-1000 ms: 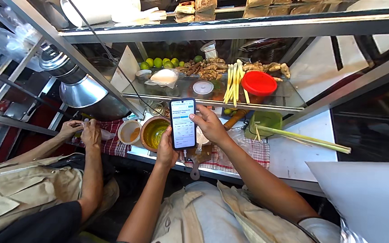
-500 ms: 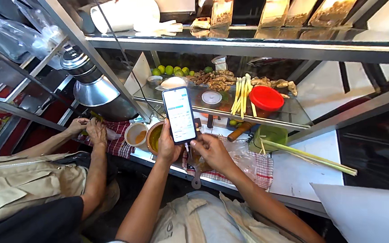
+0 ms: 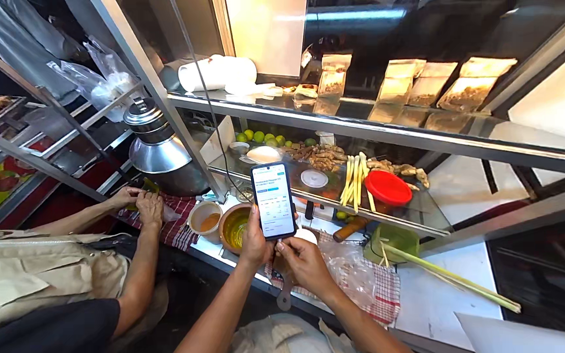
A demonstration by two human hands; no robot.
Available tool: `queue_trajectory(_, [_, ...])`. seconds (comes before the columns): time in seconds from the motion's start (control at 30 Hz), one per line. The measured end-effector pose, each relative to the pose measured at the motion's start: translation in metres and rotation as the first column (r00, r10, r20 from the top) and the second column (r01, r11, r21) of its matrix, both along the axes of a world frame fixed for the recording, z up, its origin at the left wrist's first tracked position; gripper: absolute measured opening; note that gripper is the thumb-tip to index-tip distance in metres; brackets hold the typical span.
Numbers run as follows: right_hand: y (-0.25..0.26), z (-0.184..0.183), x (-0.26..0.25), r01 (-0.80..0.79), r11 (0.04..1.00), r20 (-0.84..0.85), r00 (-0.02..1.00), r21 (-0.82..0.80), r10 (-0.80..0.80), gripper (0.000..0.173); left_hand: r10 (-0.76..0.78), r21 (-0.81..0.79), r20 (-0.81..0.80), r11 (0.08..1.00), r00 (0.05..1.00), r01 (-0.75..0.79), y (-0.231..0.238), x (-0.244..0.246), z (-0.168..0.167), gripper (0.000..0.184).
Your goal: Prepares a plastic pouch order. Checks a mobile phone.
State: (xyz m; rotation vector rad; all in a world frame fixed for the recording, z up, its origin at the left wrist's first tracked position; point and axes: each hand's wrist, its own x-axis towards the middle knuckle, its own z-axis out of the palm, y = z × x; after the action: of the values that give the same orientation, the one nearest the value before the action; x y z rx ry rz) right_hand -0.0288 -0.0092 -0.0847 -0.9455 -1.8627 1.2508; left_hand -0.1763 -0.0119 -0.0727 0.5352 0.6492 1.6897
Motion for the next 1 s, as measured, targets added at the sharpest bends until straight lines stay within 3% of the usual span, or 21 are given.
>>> queue_trajectory(0.3, [0.003,0.008,-0.004,0.015,0.998,0.01,1.0,-0.069,-0.015,0.024,0.011,-0.073,0.031,0.997,0.999,-0.009,0.011,-0.003,0.006,0.06])
queue_trajectory(0.4, [0.013,0.016,0.002,-0.014,0.998,0.189,0.982,-0.067,0.026,0.028,0.064,-0.249,-0.162,0.963,0.985,-0.103,0.029,-0.01,0.012,0.065])
queue_trajectory(0.5, [0.02,0.018,0.015,-0.002,0.999,0.277,0.961,-0.054,0.017,0.028,0.007,-0.326,-0.41,0.933,0.912,-0.154,0.053,-0.023,0.01,0.074])
queue_trajectory(0.6, [0.021,0.018,0.029,0.041,0.997,0.269,0.963,-0.061,-0.023,0.027,-0.061,-0.34,-0.618,0.919,0.784,-0.197,0.079,-0.039,-0.001,0.086])
queue_trajectory(0.73, [0.019,0.016,0.042,0.05,0.995,0.255,0.966,-0.082,-0.027,0.025,-0.178,-0.381,-0.759,0.901,0.627,-0.206,0.108,-0.049,0.002,0.1])
queue_trajectory(0.8, [0.017,0.015,0.048,0.036,0.996,0.244,0.97,-0.086,-0.014,0.025,-0.245,-0.391,-0.853,0.885,0.461,-0.253,0.124,-0.052,0.005,0.103])
queue_trajectory(0.9, [0.009,0.011,0.058,0.027,0.997,0.205,0.979,-0.078,-0.011,0.025,-0.306,-0.335,-0.942,0.875,0.137,-0.349,0.132,-0.055,0.015,0.094])
queue_trajectory(1.0, [-0.005,0.003,0.072,0.038,0.997,0.172,0.985,-0.062,-0.027,0.023,-0.309,-0.28,-0.951,0.885,-0.019,-0.373,0.124,-0.057,0.024,0.083])
